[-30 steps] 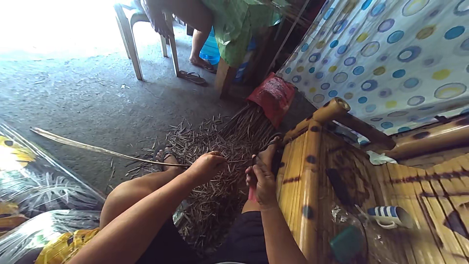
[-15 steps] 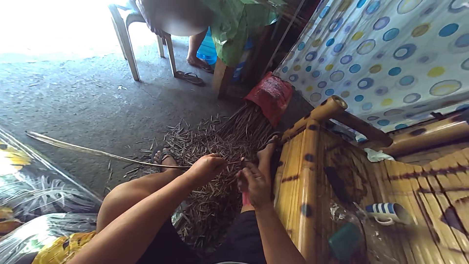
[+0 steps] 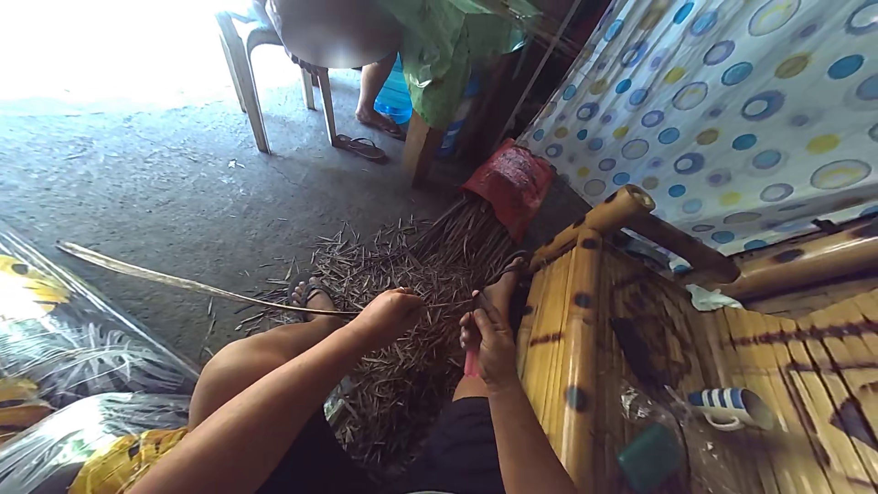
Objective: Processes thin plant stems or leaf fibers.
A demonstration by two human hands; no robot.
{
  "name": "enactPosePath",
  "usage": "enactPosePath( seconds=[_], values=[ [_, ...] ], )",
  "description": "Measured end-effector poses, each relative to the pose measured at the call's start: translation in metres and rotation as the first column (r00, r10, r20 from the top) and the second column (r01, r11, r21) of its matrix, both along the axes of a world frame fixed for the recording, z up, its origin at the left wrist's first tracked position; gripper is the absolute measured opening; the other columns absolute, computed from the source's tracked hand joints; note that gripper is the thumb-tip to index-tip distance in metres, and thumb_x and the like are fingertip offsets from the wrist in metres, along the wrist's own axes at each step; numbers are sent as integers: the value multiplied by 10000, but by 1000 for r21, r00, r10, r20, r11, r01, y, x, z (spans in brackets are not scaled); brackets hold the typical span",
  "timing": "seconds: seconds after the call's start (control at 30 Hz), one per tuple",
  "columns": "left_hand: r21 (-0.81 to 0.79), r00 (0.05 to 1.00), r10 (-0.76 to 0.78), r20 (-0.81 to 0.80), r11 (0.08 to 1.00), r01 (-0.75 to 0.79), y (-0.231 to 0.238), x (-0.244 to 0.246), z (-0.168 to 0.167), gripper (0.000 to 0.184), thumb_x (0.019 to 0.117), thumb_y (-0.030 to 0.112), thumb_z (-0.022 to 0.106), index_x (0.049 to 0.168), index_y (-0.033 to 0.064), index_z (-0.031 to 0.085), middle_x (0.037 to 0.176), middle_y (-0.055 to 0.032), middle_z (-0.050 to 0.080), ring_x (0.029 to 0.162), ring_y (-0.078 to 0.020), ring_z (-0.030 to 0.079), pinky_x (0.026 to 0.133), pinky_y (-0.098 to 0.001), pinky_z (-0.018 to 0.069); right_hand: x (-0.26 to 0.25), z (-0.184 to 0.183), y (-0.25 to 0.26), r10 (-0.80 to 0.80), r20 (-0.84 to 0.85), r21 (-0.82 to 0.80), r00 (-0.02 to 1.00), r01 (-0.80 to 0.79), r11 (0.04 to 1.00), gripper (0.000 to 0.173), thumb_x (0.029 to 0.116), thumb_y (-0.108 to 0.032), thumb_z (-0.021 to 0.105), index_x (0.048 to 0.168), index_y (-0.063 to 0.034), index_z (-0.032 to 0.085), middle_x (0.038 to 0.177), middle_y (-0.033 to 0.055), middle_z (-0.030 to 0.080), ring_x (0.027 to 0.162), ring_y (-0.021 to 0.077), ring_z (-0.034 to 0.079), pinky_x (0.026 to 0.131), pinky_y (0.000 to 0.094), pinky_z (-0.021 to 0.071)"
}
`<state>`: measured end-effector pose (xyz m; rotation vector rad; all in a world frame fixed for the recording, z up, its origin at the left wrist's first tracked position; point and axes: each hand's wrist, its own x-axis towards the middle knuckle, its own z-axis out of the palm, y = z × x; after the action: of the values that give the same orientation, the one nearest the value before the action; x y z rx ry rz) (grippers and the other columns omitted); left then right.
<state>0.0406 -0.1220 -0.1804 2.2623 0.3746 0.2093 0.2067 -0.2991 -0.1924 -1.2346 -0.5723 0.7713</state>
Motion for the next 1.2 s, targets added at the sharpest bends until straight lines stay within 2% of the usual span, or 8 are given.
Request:
enactPosePath(
  seconds=[0.1, 0.2, 0.27, 0.33, 0.47, 0.6, 0.8, 1.2],
  values=[
    [-6, 1000, -5, 5, 1000, 5, -2, 1, 2, 342, 1083, 266, 459, 1086, 57, 729, 1016, -113, 688, 985, -216, 657, 937, -410, 516, -13, 4, 3, 76, 35, -47, 997, -74, 996, 417, 1070, -86, 414, 1464, 22, 499, 851, 123, 685, 592, 147, 610, 516, 286, 537],
    [-2, 999, 29, 28, 1000, -29, -3, 0, 3, 323, 1072, 253, 475, 1092, 70, 740, 1024, -104, 690, 970, -199, 660, 925, -396, 525, -35, 0, 9, 93, -62, -85, 994, -98, 992, 417, 1080, -94, 428, 1475, 31, 472, 851, 140, 669, 586, 153, 605, 514, 285, 534],
    [-3, 999, 34, 28, 999, -34, -4, -1, 2, 319, 1070, 238, 477, 1101, 61, 740, 1022, -117, 691, 972, -216, 664, 929, -406, 526, -44, -4, 11, 72, -100, -85, 992, -80, 993, 340, 1087, -97, 430, 1371, 53, 543, 842, 135, 675, 580, 140, 603, 514, 273, 535],
    [-10, 999, 25, 24, 1000, -24, -4, -1, 2, 323, 1071, 237, 482, 1103, 51, 744, 1005, -122, 692, 965, -222, 663, 926, -403, 525, -48, -6, 10, 64, -83, -72, 995, -70, 995, 324, 1087, -93, 437, 1331, 69, 577, 841, 130, 679, 581, 134, 605, 516, 268, 539],
    [-16, 1000, -5, -1, 1000, 5, -1, 0, 4, 332, 1074, 246, 475, 1086, 45, 740, 1008, -128, 705, 985, -235, 667, 942, -425, 517, -31, -4, 6, 4, -22, -80, 1000, -6, 997, 364, 1090, -93, 417, 1397, 60, 537, 851, 126, 689, 574, 134, 606, 510, 268, 535],
    [-31, 1000, -14, -14, 999, 13, 0, 0, 3, 332, 1078, 265, 480, 1077, 54, 737, 990, -109, 698, 965, -216, 659, 924, -408, 516, -9, -2, 2, 0, -22, -17, 1000, 0, 1000, 373, 1092, -88, 393, 1407, 51, 534, 828, 128, 672, 560, 135, 592, 497, 269, 529],
    [-31, 999, 16, 31, 999, -15, -2, 0, 1, 319, 1068, 269, 497, 1070, 70, 747, 986, -100, 694, 936, -190, 658, 899, -386, 526, -34, 4, 3, 77, -113, -118, 991, -90, 989, 353, 1086, -97, 435, 1396, 40, 534, 846, 142, 682, 582, 147, 608, 506, 281, 529],
    [-22, 1000, -8, 2, 1000, 8, -1, 0, 1, 338, 1074, 271, 476, 1040, 55, 735, 971, -101, 690, 943, -204, 656, 904, -406, 519, -19, -3, 3, -94, -64, 6, 994, 95, 996, 371, 1092, -86, 404, 1421, 38, 523, 826, 136, 683, 556, 141, 605, 498, 277, 536]
  ],
)
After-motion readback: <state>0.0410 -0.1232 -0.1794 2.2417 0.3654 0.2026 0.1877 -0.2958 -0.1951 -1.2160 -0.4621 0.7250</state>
